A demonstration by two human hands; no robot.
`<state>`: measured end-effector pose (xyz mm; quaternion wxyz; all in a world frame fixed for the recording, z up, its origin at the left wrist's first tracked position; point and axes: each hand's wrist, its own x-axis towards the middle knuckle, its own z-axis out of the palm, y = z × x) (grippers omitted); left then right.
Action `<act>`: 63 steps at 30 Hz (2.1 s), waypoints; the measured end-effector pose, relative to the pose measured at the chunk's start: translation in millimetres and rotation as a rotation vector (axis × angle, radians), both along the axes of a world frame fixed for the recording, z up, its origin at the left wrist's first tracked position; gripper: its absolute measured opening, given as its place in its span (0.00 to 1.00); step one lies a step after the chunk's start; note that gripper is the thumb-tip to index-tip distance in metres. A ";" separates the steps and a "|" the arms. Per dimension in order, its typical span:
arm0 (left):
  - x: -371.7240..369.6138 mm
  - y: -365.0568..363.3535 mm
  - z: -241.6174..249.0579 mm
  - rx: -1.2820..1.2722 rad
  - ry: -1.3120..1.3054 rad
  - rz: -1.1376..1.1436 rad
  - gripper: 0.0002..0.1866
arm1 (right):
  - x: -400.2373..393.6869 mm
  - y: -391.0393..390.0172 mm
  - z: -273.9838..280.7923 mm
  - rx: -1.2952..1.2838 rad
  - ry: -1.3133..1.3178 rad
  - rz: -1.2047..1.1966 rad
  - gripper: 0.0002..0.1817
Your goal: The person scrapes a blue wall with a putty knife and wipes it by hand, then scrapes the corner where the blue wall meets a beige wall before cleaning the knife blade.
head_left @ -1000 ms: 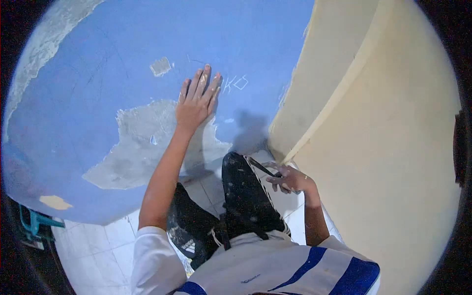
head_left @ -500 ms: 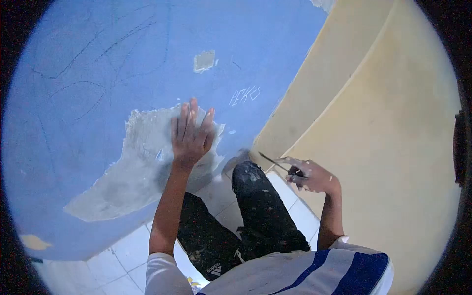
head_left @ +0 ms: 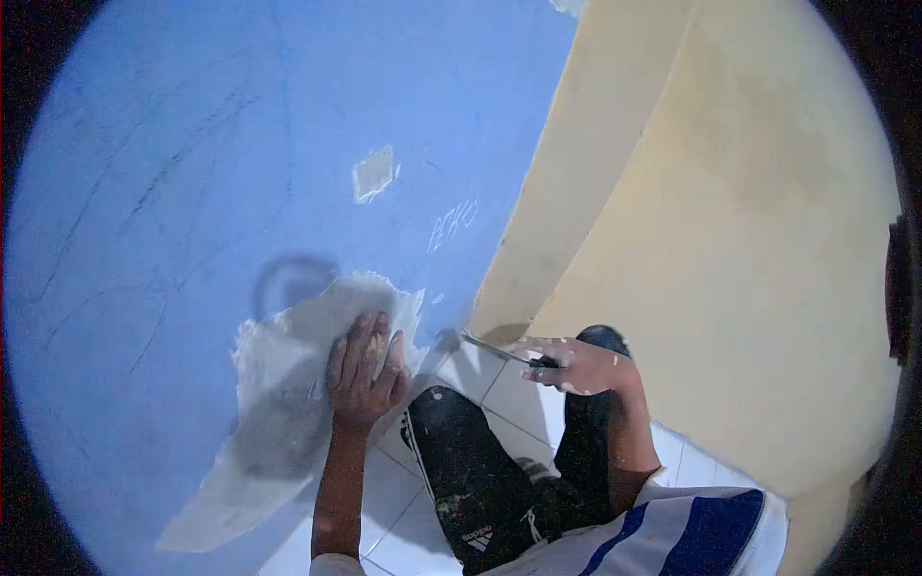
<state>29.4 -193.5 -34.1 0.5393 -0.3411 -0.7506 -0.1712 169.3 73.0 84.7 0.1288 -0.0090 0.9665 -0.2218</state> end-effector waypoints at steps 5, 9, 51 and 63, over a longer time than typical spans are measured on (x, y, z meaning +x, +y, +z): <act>-3.0 4.5 -18.7 -0.035 -0.012 -0.093 0.13 | 3.4 36.4 -37.8 0.102 0.064 0.196 0.21; -8.6 16.1 -30.2 0.036 -0.031 -0.148 0.13 | 5.6 39.8 -37.1 -0.015 -0.074 -0.076 0.22; -23.7 234.9 63.4 0.170 -1.315 -0.680 0.27 | -137.8 140.0 -88.0 -1.711 0.541 0.034 0.26; -40.2 310.3 65.6 0.573 -1.120 -0.434 0.17 | -168.1 147.7 -100.4 -1.908 0.269 0.227 0.26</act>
